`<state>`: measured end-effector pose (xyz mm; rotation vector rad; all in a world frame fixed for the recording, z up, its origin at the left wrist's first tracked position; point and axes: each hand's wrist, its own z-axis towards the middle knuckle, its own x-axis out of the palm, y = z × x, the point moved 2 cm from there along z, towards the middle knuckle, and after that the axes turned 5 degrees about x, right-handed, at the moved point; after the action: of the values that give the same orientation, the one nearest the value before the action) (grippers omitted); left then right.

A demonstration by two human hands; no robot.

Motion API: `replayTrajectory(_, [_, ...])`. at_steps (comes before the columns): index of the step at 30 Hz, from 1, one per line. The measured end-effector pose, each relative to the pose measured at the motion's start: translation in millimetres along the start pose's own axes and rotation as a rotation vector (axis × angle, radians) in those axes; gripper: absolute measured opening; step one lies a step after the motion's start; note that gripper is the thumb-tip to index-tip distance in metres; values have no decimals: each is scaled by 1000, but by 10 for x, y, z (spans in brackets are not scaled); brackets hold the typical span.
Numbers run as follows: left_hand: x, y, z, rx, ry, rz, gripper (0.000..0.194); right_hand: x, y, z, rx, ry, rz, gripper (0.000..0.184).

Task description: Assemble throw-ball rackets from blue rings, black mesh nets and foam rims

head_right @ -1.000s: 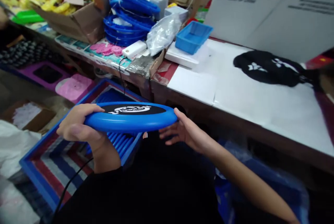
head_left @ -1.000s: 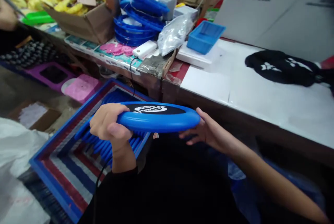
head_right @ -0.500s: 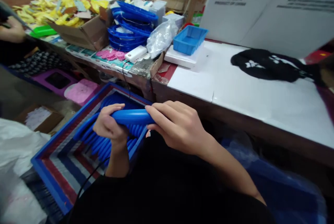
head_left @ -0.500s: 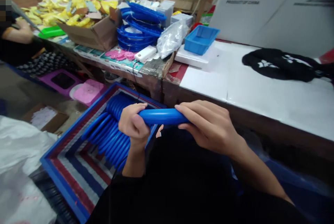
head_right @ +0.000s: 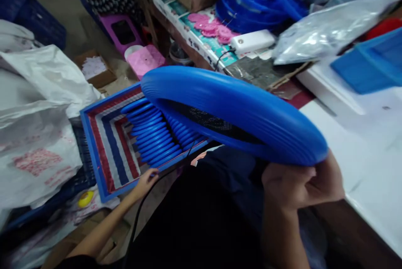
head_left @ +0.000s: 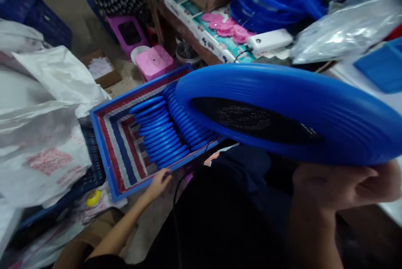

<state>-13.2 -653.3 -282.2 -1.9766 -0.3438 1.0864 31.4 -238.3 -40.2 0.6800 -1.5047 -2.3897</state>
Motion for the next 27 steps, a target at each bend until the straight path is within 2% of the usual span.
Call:
replayTrajectory(3, [-444,542,610,-267,-193,192,33,417,30,6,12,111,0,62])
replayTrajectory(5, [-629,840,1124,-366,-229,294,42,630,-19,-6,2,131,-17,59])
replayTrajectory(6, [-678,966,1378,-397,-219,334,46,704,-56,-15,-23,98,-22,59])
replayTrajectory(8, [-695,1171,1832,-436,-146,393,52,795,-137,-34,-86,-7,-21,58])
replayTrajectory(10, [-648,1323,2184,-466,-55,433,52,840,-217,-46,-128,-70,-22,53])
replayTrajectory(13, [-573,1479,2517,-499,57,472,49,873,-325,-34,-102,-40,-58,45])
replayTrajectory(15, [-567,1560,2625,-504,105,489,49,876,-374,-21,-85,-28,-77,40])
replayTrajectory(18, [-651,1679,2637,-498,132,504,53,881,-408,-11,-47,11,-78,32])
replayTrajectory(22, [-862,1840,2444,-536,60,557,49,879,-410,-5,-17,38,-108,33])
replayTrajectory(25, [-948,1946,2269,-589,19,633,47,836,-458,-5,-29,24,-124,36])
replayTrajectory(27, [-943,2001,2205,-598,30,679,47,807,-543,-14,81,75,-122,38])
